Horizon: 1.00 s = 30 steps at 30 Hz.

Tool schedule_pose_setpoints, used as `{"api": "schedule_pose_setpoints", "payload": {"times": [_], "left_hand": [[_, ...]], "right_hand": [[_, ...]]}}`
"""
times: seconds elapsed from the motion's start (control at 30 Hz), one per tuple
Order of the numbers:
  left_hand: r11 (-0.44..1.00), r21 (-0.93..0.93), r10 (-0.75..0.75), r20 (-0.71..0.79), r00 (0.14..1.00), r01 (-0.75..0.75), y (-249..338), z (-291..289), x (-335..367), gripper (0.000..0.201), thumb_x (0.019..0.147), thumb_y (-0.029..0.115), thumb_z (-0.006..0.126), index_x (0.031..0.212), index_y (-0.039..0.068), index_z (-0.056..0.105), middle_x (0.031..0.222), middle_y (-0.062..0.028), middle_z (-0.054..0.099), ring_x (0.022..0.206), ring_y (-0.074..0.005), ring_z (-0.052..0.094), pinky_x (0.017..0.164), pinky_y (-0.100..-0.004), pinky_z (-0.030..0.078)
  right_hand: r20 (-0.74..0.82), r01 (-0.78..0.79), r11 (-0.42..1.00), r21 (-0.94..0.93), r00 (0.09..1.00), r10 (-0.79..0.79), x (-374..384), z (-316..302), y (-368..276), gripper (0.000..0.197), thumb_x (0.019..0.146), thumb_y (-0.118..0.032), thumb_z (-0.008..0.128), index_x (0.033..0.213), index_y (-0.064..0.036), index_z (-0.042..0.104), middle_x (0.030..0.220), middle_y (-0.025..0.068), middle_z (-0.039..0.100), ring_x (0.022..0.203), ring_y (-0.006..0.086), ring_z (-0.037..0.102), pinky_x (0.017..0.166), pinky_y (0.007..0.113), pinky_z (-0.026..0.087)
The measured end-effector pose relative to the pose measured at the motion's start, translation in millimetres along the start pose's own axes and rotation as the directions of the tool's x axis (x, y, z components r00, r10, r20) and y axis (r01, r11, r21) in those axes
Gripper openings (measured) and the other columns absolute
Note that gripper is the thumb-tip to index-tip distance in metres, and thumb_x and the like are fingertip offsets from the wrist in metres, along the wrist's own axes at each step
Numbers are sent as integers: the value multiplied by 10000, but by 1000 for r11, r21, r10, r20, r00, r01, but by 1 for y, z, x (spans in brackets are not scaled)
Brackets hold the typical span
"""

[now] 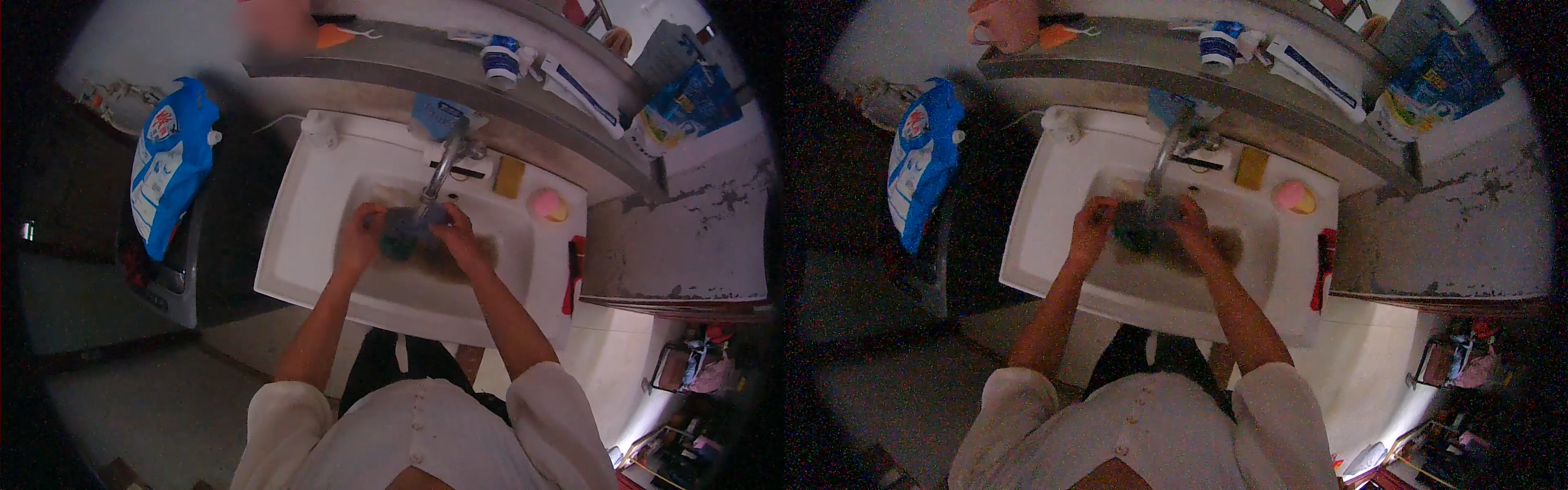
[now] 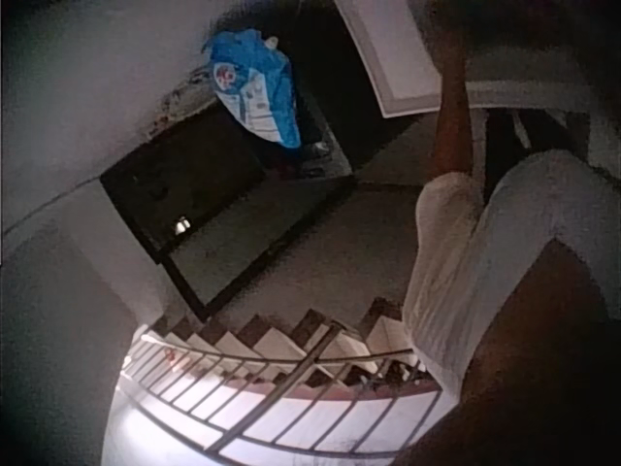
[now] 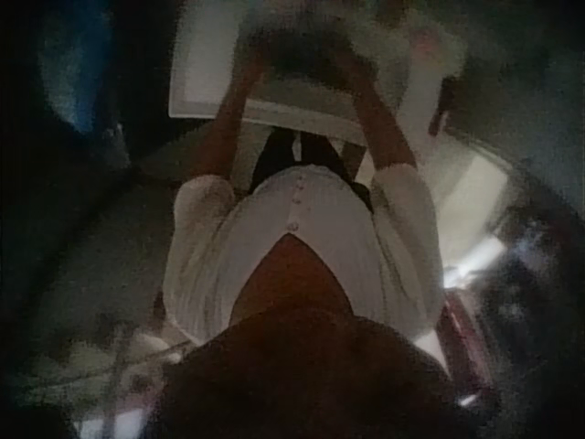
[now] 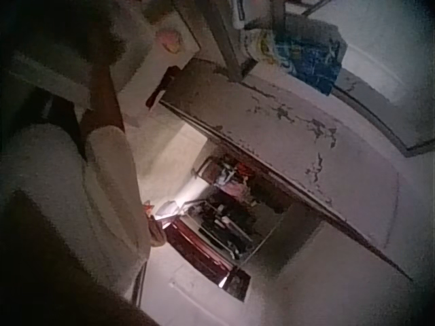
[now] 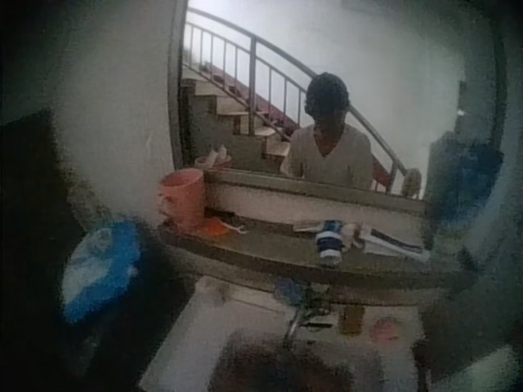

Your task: The person picks up a green cloth, walks to a sink, and rinses it under running water while scrubbing it by hand.

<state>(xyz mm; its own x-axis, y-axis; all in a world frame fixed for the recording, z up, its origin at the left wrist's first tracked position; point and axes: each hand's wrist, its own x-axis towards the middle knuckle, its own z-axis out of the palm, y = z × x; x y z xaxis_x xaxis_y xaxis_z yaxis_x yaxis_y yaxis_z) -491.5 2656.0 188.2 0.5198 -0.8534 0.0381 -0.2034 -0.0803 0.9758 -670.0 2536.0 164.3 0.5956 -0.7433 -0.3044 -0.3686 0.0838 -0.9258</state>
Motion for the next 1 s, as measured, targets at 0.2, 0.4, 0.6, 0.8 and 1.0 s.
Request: {"api": "schedule_pose_setpoints", "payload": {"times": [0.2,0.4,0.6,0.8,1.0], "left_hand": [[988,-154,-18,-143,990,-5,-10,-20,-19,213,790,-80,438,929,36,550,931,-76,574,893,-173,539,817,-292,419],[989,-102,60,-376,925,-105,17,-33,-27,265,704,-122,405,861,33,550,828,-73,523,793,-162,520,715,-262,423],[982,176,36,155,987,-63,2,-41,-23,257,726,-45,521,967,38,549,935,-110,534,918,-239,519,799,-308,418],[967,201,109,218,970,-154,8,-7,-27,314,757,109,591,1051,13,531,973,-157,549,883,-305,536,787,-361,428],[938,261,197,146,969,-230,43,9,-1,280,774,126,584,1015,-4,528,929,-213,538,848,-364,534,750,-384,430]], "right_hand": [[-293,115,977,-179,942,-164,16,65,23,513,732,-191,621,1170,-49,396,1074,131,491,1031,210,434,817,346,414],[216,120,448,-886,961,170,-8,104,71,397,719,-271,603,1042,-58,513,1022,164,510,1054,230,404,831,357,397],[785,519,854,-45,547,-291,-1,25,-22,289,727,-194,593,974,-56,537,833,119,557,807,174,522,679,302,460],[380,-194,868,457,925,6,-34,4,-76,259,807,-71,523,1063,-37,508,1010,65,552,929,190,534,808,299,438],[139,-52,948,313,990,9,14,-18,86,268,797,-71,513,1064,-61,489,985,91,571,874,201,578,737,318,491]]}}
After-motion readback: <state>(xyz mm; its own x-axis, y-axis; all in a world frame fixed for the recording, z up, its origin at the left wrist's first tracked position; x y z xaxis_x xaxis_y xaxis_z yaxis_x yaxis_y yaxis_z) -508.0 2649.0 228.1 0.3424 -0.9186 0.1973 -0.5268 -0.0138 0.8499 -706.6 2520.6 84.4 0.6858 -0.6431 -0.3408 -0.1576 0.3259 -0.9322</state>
